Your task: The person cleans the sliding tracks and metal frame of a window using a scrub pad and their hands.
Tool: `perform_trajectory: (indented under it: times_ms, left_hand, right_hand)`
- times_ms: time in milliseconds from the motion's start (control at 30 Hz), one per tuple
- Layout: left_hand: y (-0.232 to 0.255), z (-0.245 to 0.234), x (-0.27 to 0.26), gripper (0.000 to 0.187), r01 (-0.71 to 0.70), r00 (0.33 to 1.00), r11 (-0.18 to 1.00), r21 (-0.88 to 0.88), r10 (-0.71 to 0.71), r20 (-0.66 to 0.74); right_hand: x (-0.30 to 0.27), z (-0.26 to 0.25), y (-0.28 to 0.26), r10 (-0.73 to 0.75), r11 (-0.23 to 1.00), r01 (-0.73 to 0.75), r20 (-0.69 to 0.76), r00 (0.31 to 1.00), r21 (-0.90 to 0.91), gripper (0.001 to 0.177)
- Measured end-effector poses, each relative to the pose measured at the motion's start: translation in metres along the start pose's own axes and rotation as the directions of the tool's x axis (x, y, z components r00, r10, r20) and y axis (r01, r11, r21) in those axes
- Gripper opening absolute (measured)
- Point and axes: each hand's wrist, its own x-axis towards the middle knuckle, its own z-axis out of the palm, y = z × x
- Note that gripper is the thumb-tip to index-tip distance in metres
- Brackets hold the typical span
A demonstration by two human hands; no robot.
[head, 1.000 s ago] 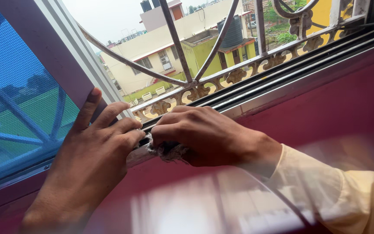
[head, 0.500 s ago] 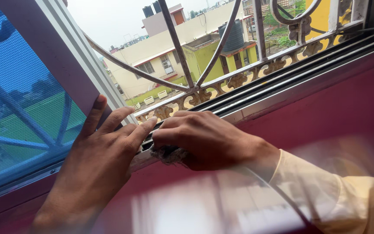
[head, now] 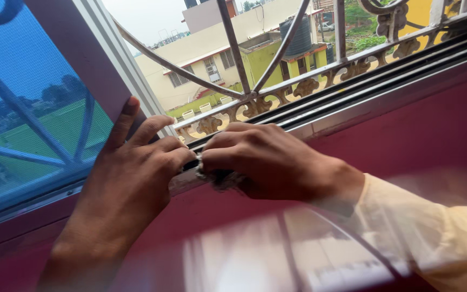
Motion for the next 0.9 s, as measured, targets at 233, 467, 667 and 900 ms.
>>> perform_trajectory:
  times_ms: [233,467,667,900]
  left_hand:
    - [0.0,0.019,0.0,0.043,-0.048,0.99,0.999,-0.01,0.046,-0.13]
    - [0.039,0.025,0.025,0.031,-0.149,0.951,0.962,-0.231,0.075,-0.302]
    - [0.057,-0.002,0.048,0.026,0.054,0.996,0.868,-0.493,-0.079,-0.029]
    - [0.087,0.004,0.083,0.021,-0.108,0.967,0.92,-0.376,0.009,-0.256]
  right_hand:
    - [-0.02,-0.024,0.02,0.081,0.997,-0.083,0.089,0.993,0.01,0.029]
    - [-0.045,-0.035,0.024,0.017,1.0,-0.017,-0.018,1.0,-0.023,0.036]
    - [-0.069,-0.067,0.041,0.098,0.992,-0.095,0.031,0.995,-0.078,0.034]
    - [-0.09,-0.095,0.055,0.195,0.981,-0.193,0.061,0.979,-0.038,0.037]
